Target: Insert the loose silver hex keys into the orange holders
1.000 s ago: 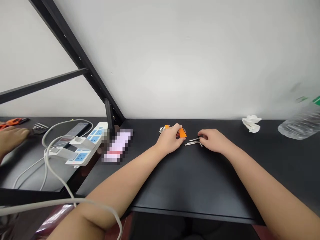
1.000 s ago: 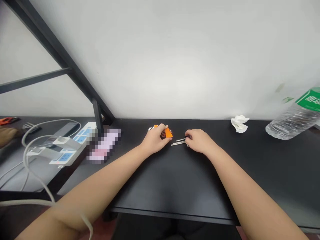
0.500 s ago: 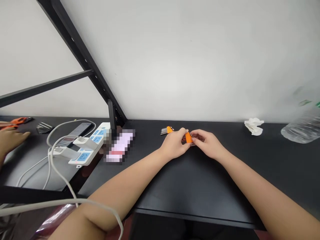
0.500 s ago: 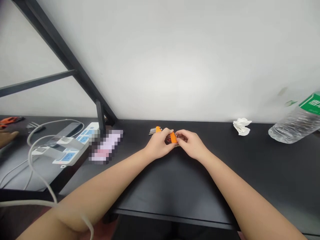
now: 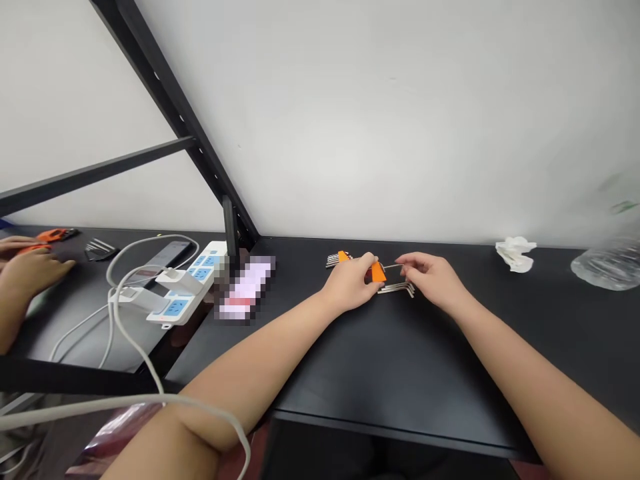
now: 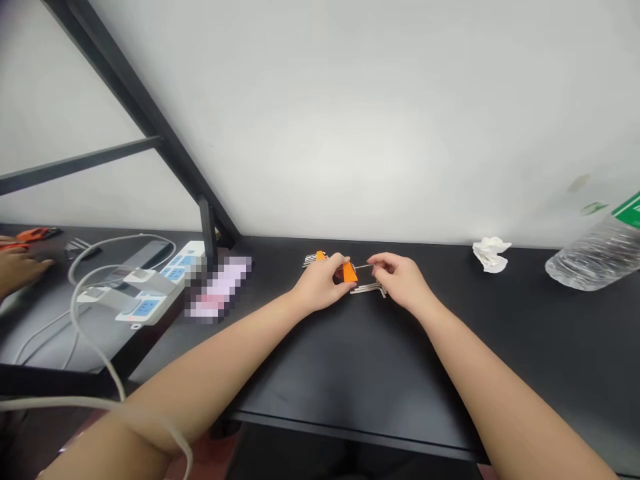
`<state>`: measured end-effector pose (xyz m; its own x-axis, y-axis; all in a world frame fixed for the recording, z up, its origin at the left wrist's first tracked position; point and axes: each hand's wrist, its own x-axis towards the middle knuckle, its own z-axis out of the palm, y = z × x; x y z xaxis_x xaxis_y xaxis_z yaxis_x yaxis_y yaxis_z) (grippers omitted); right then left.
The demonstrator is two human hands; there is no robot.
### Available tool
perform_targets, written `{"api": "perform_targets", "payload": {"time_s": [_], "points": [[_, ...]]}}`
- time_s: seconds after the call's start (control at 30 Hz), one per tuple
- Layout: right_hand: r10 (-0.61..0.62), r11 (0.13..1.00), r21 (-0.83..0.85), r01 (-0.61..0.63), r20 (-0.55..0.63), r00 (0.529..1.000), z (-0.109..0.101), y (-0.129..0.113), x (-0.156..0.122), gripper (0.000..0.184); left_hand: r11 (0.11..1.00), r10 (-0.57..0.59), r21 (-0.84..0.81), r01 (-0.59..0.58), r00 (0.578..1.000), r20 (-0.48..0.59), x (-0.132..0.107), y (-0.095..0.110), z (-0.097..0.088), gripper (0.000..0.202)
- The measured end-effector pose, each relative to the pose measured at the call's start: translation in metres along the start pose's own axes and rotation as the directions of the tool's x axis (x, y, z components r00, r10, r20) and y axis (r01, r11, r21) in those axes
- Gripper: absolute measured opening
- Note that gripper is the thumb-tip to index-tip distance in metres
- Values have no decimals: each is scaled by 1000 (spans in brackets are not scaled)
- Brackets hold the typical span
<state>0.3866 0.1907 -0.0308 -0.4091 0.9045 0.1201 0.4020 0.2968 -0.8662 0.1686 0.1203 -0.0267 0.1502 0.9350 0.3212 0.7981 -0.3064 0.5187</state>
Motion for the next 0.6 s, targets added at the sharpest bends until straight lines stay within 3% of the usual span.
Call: {"api": "perform_targets", "payload": {"time_s": [0.1,0.2,0.43,0.6], "points": [[45,956,-288,-51,-28,999,-13,8,6,27,999,-48,3,48,999,-10,1,-5,0,38],[54,889,-456,-34,32,998,-19,14,10,30,999,-39,8,39,999,-14,2,-6,2,40],[-73,794,-581,180,203,976,-13,18,7,31,1000,-29,7,29,999,-33,1,-7,2,44],[-181,852,-476,221,129,975,-8,8,0,23,1000,-1,-24,0,1000,-28,0,-5,2,46]]}}
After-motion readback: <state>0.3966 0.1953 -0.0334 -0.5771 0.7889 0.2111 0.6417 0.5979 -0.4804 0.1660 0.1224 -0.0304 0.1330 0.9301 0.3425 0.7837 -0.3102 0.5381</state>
